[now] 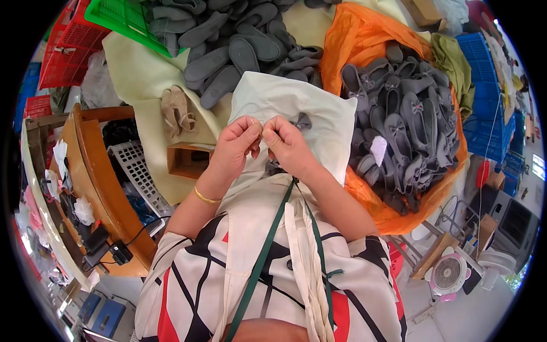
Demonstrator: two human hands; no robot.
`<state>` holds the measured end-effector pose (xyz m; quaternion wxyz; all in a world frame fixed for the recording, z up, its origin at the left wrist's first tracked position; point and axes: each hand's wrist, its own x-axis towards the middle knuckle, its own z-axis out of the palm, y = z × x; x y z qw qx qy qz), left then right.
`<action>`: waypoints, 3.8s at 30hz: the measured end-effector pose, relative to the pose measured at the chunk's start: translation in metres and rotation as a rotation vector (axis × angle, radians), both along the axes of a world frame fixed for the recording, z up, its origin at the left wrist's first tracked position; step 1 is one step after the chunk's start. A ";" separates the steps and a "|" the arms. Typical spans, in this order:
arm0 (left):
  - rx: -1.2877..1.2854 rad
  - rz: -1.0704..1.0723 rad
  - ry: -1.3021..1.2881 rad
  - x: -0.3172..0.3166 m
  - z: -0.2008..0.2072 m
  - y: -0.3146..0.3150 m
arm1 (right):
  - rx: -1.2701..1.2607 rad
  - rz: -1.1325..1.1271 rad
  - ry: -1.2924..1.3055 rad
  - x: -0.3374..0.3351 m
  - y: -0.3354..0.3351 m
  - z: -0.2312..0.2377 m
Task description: The person sews a decorative bow onto the vamp of a grey slipper using a needle and thread. They pull the thread through the fabric, tie knots, and trim the excess thread. The finished slipper is placed into an orange bag with other completed slippers.
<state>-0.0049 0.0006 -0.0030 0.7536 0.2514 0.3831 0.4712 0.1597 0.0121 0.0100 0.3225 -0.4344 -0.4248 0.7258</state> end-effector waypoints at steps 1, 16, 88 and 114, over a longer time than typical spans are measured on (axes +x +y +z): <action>-0.006 0.007 0.005 0.000 -0.001 0.000 | -0.026 0.002 0.010 0.000 0.001 0.000; 0.030 0.067 0.169 0.001 -0.003 -0.002 | -0.020 -0.013 -0.068 0.007 0.006 0.000; 0.104 0.222 -0.073 -0.051 0.071 0.012 | 0.790 -0.064 -1.157 0.143 -0.024 0.001; 0.347 0.410 1.269 -0.140 0.030 -0.067 | 0.173 -0.142 -0.137 -0.066 0.009 -0.014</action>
